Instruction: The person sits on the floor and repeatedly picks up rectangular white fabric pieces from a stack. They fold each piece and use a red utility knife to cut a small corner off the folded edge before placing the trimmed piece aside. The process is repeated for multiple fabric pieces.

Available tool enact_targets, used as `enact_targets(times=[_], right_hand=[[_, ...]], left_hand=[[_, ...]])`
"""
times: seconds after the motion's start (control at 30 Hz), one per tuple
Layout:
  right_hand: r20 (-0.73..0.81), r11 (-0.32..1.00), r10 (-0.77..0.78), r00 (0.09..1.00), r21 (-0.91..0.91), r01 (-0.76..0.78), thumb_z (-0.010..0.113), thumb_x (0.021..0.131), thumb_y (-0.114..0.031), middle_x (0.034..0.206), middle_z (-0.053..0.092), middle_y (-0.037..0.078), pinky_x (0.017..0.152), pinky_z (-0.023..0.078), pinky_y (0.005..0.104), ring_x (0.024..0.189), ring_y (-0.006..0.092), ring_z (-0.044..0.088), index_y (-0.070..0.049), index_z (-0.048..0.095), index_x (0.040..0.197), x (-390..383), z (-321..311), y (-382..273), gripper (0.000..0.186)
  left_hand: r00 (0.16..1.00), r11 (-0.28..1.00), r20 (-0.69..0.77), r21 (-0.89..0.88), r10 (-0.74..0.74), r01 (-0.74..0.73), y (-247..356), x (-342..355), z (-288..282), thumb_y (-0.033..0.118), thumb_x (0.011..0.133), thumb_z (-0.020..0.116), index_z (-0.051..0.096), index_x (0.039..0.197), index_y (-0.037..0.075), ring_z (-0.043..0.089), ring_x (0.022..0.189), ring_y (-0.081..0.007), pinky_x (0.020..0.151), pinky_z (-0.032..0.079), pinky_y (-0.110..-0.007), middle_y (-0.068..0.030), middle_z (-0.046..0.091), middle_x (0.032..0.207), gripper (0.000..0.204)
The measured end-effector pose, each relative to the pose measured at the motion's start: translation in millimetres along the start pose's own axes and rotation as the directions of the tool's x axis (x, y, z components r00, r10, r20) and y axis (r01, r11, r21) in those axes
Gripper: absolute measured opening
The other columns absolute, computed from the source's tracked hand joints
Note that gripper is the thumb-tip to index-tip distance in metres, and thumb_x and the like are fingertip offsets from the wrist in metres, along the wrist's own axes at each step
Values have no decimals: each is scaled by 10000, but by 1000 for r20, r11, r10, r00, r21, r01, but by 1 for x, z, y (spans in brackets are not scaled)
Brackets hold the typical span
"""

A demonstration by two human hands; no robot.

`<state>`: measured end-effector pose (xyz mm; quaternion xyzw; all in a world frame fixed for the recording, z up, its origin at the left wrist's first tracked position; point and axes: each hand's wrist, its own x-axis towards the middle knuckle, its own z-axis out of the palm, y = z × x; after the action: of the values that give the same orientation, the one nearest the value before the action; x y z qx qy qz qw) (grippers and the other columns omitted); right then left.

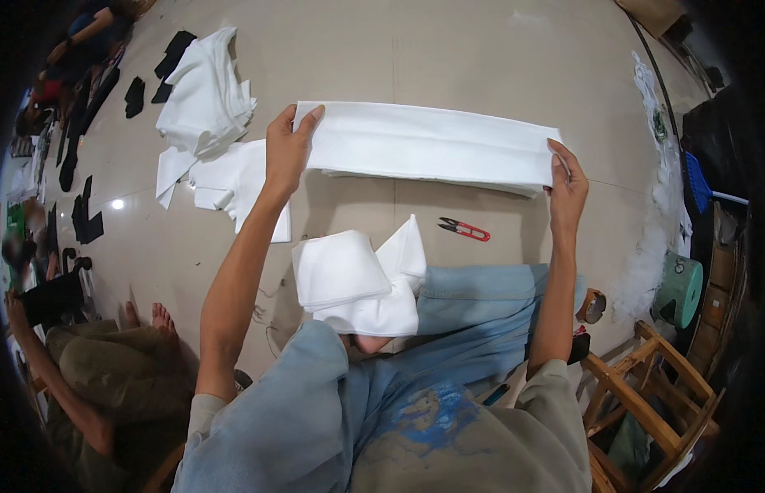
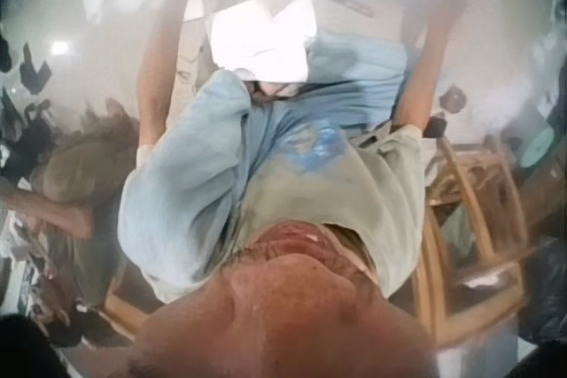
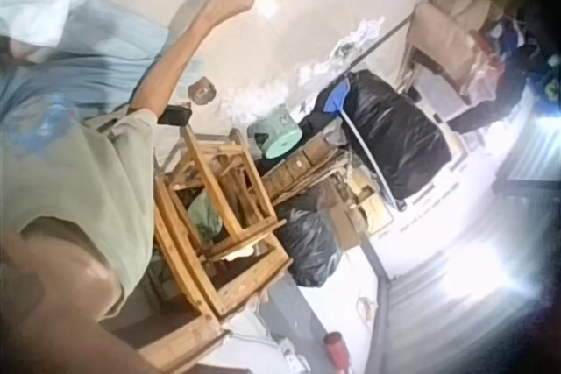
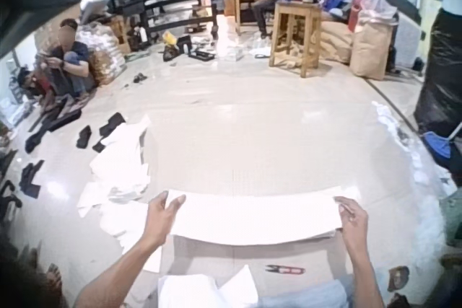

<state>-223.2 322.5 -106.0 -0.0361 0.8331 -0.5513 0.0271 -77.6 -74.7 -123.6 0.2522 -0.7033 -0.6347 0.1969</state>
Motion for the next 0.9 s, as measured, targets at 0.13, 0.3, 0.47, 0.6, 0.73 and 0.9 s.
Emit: enact_targets(times=[0.13,0.3,0.47,0.6,0.73,0.9], right_hand=[[-72,973,-230,971,-51,226,492,1005,31,1314,659,125,1022,474,319,1222,224,611,-56,692,1261,27,5,81,336],[-133,943,-273,953,-234,237,500,1001,28,1354,646,120,1023,485,331,1237,243,619,-53,688,1262,22,22,86,332],[-213,937,-317,924,-222,271,510,993,25,1357,645,125,1012,500,346,1227,260,629,-46,679,1268,24,20,77,330],[-134,935,-264,955,-279,220,535,970,20,1349,647,124,1007,505,347,1206,277,638,-48,676,1270,31,20,98,338],[-78,894,-241,967,-406,190,568,943,7,1328,656,120,993,511,347,1177,291,648,-50,683,1253,30,18,100,335],[-66,868,-290,955,-439,234,573,954,-36,1318,655,117,957,525,354,1134,296,662,-60,696,1220,23,14,100,294]], left_hand=[[995,971,56,232,-81,66,-53,28,18,227,960,690,663,920,-27,431,594,-62,528,366,-291,10,560,688,258],[994,909,-90,415,66,-23,-59,13,39,246,957,688,640,924,-48,418,586,-112,543,376,-311,-41,542,662,300],[987,918,-128,395,98,-40,-63,17,46,272,958,685,646,948,-48,432,593,-140,576,403,-334,-65,557,669,322],[988,880,-142,475,67,9,-73,24,48,281,959,681,649,952,-46,477,598,-169,600,428,-353,-87,587,684,329],[982,865,-157,502,100,-8,-76,25,48,270,957,680,652,949,-37,531,612,-185,608,445,-362,-108,617,697,309],[980,894,-184,448,74,16,-75,18,43,244,949,683,632,1009,-16,547,601,-200,605,452,-368,-101,595,672,272]])
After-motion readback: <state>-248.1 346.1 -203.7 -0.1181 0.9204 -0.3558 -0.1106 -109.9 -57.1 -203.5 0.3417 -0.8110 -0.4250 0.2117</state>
